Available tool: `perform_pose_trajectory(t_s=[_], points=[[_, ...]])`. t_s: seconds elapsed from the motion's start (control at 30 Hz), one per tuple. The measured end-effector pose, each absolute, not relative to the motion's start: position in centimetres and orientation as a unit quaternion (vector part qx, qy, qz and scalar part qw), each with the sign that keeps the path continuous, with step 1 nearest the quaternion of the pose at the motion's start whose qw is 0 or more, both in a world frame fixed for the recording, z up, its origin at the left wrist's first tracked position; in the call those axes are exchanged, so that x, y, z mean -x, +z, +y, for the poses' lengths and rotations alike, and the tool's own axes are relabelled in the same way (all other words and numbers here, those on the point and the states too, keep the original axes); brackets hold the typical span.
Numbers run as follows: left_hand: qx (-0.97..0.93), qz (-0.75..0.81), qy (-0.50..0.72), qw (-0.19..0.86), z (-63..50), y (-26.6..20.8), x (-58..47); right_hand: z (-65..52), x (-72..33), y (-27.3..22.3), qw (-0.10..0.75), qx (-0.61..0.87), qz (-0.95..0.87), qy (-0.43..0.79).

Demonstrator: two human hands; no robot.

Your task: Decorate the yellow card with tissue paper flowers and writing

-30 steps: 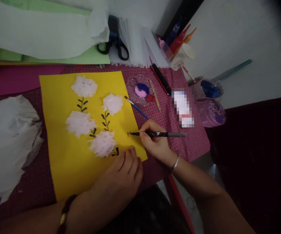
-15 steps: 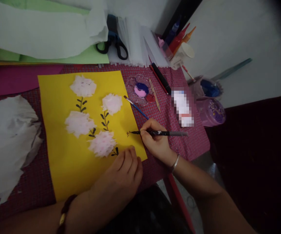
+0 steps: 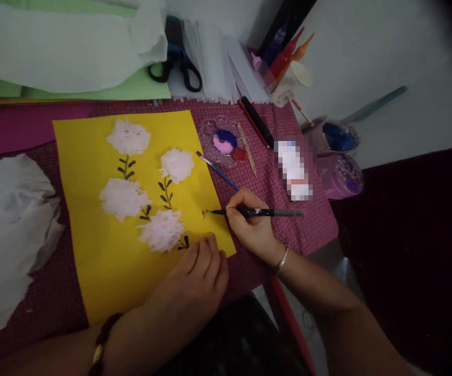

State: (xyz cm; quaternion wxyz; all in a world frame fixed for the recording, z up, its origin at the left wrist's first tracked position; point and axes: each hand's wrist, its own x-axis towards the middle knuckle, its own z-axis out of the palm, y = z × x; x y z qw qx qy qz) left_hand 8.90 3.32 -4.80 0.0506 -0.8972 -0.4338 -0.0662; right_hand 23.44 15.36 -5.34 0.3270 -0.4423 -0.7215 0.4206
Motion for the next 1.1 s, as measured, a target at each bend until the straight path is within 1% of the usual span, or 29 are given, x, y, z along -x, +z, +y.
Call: perform_pose_trajectory(t_s=[0.2,1.1], points=[[0.898,-0.433,-0.064,0.041,3.44,-4.88,-8.87,15.43,-23.18,-5.05,0.319,0.421,-0.735,0.426],[0.9,-0.429,-0.072,0.036,3.35,-4.75,-8.87,15.44,-23.28,-5.07,0.316,0.439,-0.733,0.413]])
